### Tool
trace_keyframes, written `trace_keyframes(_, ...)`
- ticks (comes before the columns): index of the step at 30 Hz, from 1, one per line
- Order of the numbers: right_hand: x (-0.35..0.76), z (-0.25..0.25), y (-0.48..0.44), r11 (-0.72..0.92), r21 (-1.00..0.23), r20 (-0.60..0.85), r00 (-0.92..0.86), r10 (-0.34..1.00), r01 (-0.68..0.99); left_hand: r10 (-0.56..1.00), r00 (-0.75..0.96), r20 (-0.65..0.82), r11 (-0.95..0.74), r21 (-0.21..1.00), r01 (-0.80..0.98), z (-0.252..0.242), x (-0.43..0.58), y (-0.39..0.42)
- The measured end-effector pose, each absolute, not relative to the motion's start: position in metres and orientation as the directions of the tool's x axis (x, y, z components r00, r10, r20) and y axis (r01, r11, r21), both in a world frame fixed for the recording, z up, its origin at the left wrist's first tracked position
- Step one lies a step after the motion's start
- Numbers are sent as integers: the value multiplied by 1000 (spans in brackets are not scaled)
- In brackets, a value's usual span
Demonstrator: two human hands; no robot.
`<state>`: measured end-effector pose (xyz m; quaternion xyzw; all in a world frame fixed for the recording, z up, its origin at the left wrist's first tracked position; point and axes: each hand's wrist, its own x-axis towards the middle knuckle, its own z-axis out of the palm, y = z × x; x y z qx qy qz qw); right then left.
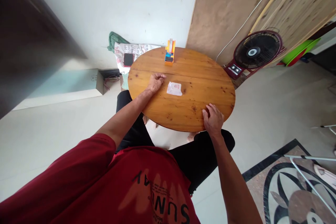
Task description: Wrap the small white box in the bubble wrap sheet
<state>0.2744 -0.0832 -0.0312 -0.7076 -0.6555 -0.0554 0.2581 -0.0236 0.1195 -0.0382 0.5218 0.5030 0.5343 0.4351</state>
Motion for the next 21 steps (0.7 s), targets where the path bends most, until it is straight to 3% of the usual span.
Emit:
trace_keyframes(8, 284, -28, -85, 20, -334, 393, 120, 912, 942, 998, -55, 34, -33, 999, 30, -30, -26, 113)
trace_keyframes(13, 276, -2, -53, 142, -623, 321, 87, 943, 769, 994, 76, -78, 74, 996, 54, -9, -31, 122)
trace_keyframes(18, 234, 18, 7, 356, -705, 262, -241, 934, 614, 935, 297, -194, 176, 981, 86, 9, -35, 130)
trace_keyframes(21, 217, 18, 40, 416, -699, 207, -393, 896, 582, 889, 442, -122, 127, 992, 18, 9, -36, 126)
